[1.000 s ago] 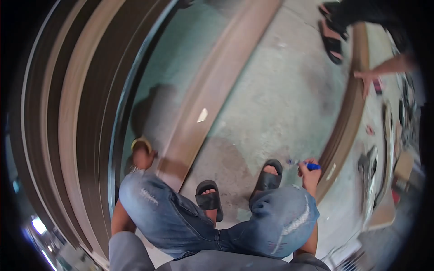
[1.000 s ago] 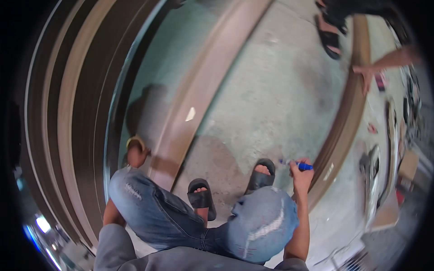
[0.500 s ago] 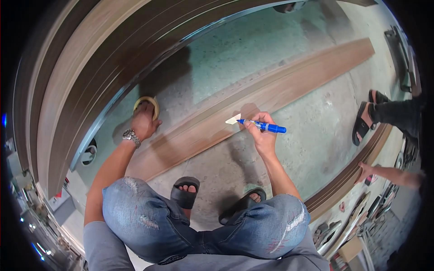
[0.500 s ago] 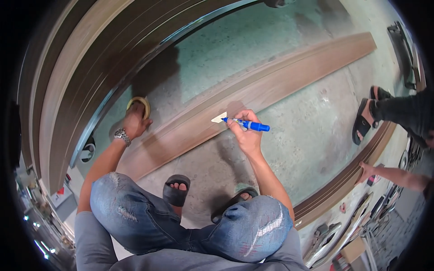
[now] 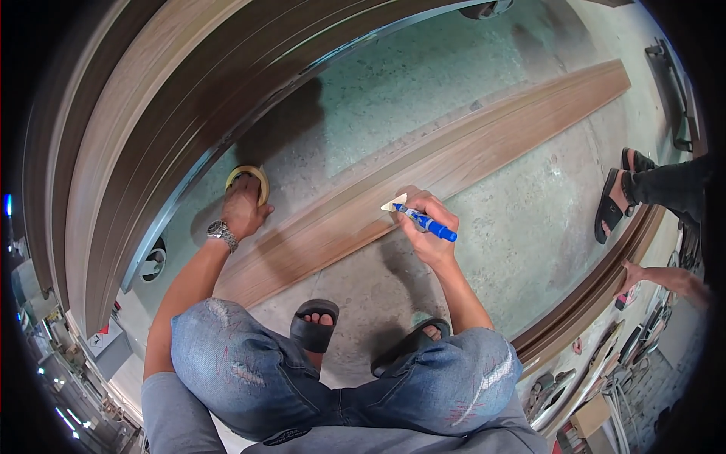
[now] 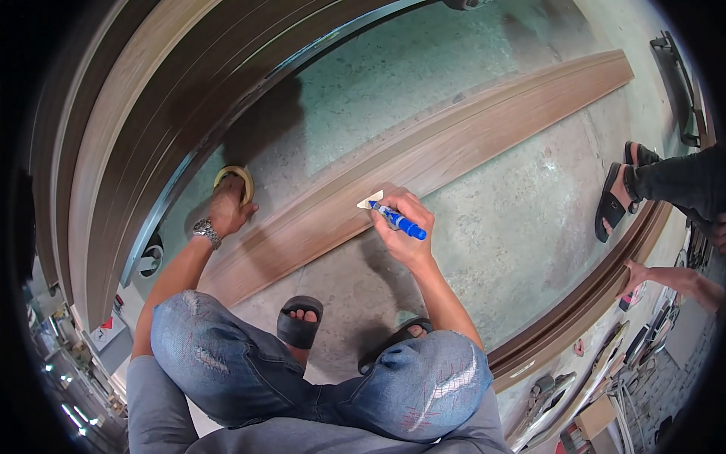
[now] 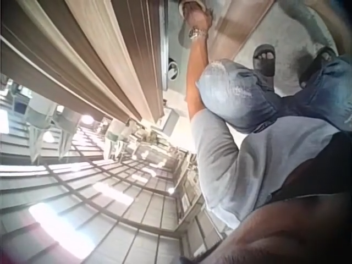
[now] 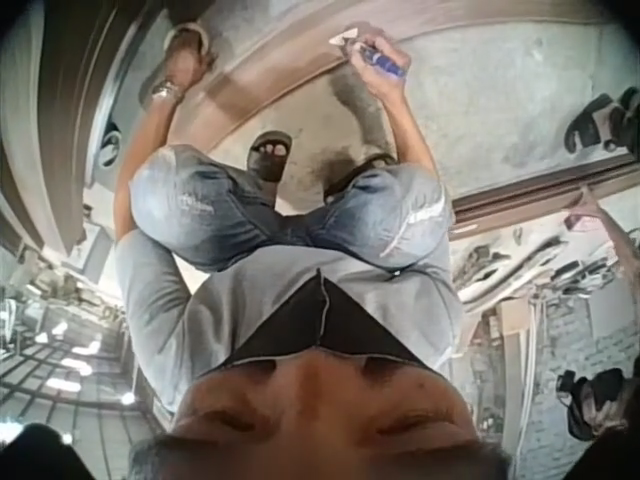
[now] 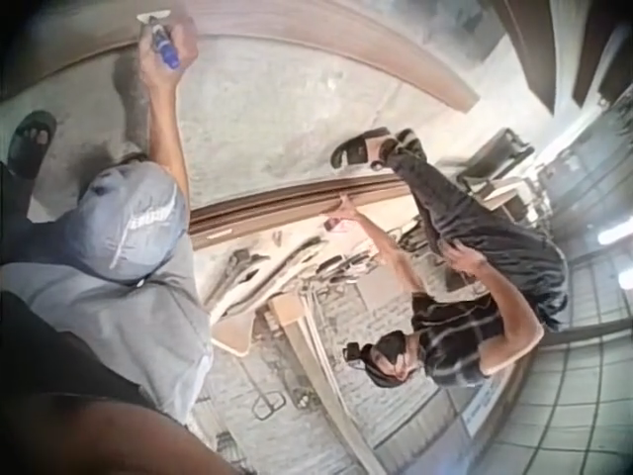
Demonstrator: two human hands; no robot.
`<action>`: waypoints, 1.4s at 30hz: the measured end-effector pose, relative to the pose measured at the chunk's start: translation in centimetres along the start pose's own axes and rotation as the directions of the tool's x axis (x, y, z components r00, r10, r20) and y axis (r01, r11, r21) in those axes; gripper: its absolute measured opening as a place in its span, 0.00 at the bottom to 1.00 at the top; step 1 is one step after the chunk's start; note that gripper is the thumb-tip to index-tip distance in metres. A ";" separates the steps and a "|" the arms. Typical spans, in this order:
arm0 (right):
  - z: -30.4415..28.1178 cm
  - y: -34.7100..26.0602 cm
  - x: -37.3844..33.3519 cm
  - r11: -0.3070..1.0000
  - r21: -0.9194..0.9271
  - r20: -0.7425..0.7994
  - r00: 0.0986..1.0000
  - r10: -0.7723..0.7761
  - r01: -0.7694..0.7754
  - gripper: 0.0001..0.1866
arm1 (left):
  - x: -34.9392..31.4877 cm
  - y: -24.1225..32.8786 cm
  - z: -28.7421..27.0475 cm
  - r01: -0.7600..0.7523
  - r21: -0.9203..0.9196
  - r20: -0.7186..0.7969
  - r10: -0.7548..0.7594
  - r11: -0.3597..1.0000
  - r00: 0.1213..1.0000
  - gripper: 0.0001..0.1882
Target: Marking long wooden boards with a blue marker and masking tape while referencing a technical drawing on the floor.
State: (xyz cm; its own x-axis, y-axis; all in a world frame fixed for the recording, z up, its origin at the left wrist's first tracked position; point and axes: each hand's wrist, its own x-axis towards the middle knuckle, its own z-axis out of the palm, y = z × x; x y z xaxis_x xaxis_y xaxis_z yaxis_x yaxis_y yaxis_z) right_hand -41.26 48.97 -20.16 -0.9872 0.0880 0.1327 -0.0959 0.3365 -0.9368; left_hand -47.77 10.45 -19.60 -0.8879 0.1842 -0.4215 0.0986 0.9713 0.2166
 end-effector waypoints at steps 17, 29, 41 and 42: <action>-2.7 -0.9 -1.3 0.916 0.263 -0.072 0.940 0.332 -0.303 0.11 | 0.4 0.1 0.0 0.013 0.005 0.011 -0.013 1.000 1.000 0.29; -4.1 -4.6 1.2 0.939 0.119 0.021 0.946 0.323 -0.323 0.09 | -4.4 1.6 -1.4 0.195 -0.153 0.048 -0.190 0.969 0.981 0.18; -0.8 0.9 -0.8 0.938 0.155 0.097 0.950 0.297 -0.309 0.09 | -14.7 2.2 4.3 0.247 -0.152 -0.303 -0.283 0.957 0.910 0.37; -0.9 1.4 -0.9 0.936 0.158 0.089 0.948 0.304 -0.315 0.09 | -14.5 1.9 4.6 0.223 -0.140 -0.306 -0.256 0.965 0.917 0.39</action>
State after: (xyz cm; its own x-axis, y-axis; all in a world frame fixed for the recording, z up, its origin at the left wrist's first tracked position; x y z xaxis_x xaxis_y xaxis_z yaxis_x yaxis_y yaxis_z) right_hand -40.42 50.19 -21.30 -0.9769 0.1021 -0.1879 0.2011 0.1394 -0.9696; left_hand -32.64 10.36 -17.11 -0.9769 -0.1262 -0.1725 -0.1657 0.9569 0.2387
